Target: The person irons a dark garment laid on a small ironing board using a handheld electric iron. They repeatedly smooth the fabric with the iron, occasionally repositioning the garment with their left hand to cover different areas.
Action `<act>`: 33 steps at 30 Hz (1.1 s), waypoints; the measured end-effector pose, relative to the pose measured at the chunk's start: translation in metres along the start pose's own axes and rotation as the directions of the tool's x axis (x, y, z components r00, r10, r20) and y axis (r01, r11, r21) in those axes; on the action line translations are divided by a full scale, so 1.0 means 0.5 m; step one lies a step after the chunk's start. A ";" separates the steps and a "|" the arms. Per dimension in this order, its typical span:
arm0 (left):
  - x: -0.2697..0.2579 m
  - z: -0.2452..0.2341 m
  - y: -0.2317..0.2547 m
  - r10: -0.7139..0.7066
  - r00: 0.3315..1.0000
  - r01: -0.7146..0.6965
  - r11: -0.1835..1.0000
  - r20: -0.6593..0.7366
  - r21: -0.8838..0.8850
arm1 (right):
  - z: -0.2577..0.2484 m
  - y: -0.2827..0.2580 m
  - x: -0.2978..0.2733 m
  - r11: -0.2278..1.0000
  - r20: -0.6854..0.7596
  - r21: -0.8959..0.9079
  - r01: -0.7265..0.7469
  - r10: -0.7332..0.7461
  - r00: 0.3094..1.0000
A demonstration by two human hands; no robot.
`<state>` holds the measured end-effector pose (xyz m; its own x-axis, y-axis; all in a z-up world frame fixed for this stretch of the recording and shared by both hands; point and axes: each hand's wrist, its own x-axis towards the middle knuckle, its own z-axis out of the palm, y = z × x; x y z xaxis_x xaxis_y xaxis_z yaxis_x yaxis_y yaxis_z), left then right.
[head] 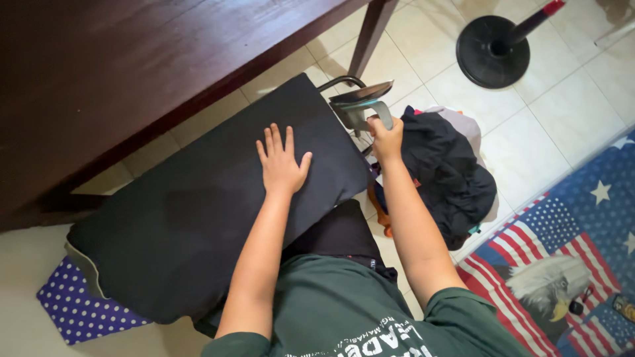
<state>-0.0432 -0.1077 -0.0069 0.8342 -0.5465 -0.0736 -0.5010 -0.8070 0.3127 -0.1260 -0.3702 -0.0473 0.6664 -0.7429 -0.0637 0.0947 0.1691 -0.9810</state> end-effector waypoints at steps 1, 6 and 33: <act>0.000 0.001 -0.002 0.002 1.000 -0.002 1.000 -0.003 0.000 | -0.003 0.003 -0.003 1.000 0.004 -0.004 0.002 -0.002 1.000; -0.003 0.007 -0.004 0.014 1.000 -0.014 1.000 -0.024 0.010 | 0.002 0.023 -0.006 0.996 -0.004 0.090 0.019 -0.019 1.000; -0.031 0.013 -0.002 -0.029 0.992 0.035 0.998 -0.126 0.046 | 0.088 -0.147 -0.124 0.559 0.114 -0.457 0.692 -0.735 0.669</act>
<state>-0.0572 -0.0998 -0.0121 0.8706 -0.4907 0.0370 -0.4818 -0.8348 0.2664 -0.1415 -0.3081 0.0367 0.4604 -0.5474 0.6988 0.1755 -0.7156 -0.6761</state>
